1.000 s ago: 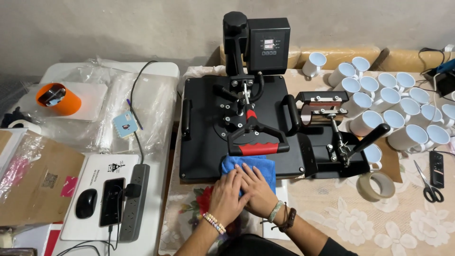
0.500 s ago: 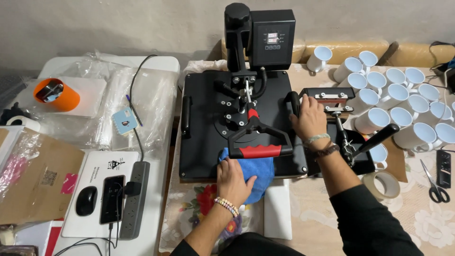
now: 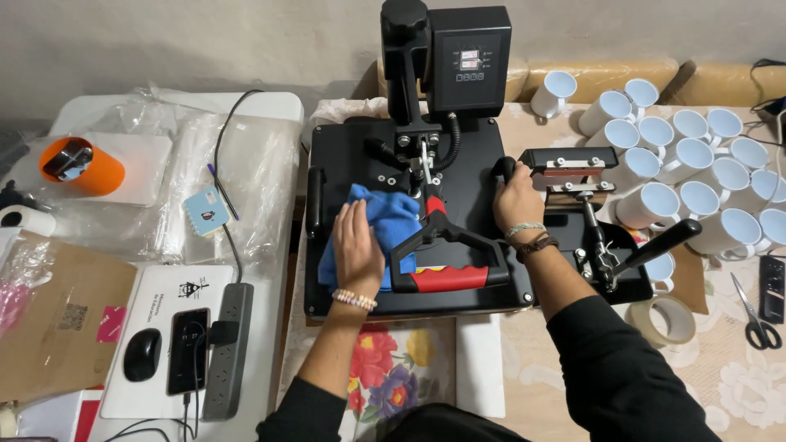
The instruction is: The person is organizing white mugs on a table, cleaning the heat press surface with a blue cloth, and preparing the machine for use.
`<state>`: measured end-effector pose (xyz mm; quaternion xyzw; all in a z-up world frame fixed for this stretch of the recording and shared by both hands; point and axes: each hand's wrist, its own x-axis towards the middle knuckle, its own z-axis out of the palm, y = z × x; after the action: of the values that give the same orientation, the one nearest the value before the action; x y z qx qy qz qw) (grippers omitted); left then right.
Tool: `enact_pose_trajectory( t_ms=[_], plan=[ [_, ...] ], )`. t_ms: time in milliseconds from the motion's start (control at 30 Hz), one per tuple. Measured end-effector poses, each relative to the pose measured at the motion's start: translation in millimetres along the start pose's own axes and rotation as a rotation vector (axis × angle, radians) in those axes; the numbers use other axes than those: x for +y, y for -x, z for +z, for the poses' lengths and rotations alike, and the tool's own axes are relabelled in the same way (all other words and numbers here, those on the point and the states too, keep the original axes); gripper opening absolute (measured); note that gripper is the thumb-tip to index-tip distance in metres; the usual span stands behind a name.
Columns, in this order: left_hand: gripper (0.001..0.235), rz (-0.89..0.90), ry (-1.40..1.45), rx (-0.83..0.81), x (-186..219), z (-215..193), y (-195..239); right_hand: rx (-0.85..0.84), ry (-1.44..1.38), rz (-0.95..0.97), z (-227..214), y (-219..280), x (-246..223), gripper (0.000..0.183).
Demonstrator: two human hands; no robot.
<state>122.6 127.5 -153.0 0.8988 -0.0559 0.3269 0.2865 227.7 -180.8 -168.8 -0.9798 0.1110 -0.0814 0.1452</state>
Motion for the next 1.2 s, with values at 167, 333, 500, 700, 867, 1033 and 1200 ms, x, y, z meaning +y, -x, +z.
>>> enact_pose_trajectory(
  t_ms=[167,333,500,700,867,1033,1200],
  plan=[
    [0.079,0.017,-0.193,-0.267,-29.0,76.5,3.6,0.002,0.178,-0.009,-9.3,-10.0,-13.8,0.05],
    [0.081,0.128,-0.27,-0.289,-32.5,56.7,-11.5,0.002,0.116,0.047,-18.6,-9.1,-23.3,0.055],
    [0.074,0.116,-0.227,-0.345,-29.1,45.5,-21.2,-0.007,0.064,0.057,-21.3,-11.0,-20.2,0.054],
    [0.052,0.034,-0.134,-0.342,-27.7,41.7,-16.6,-0.031,-0.091,0.128,-11.2,-16.3,0.5,0.05],
    [0.028,0.043,-0.219,-0.248,-47.5,62.5,-7.6,-0.023,-0.12,0.184,-2.8,-22.5,3.9,0.049],
    [0.034,0.021,-0.184,-0.297,-24.8,32.8,-14.8,-0.028,-0.15,0.201,-4.5,-19.8,3.0,0.05],
    [0.044,0.006,-0.164,-0.334,-18.2,24.5,-18.8,-0.026,-0.194,0.208,-13.6,-16.1,-1.7,0.049]
  ],
)
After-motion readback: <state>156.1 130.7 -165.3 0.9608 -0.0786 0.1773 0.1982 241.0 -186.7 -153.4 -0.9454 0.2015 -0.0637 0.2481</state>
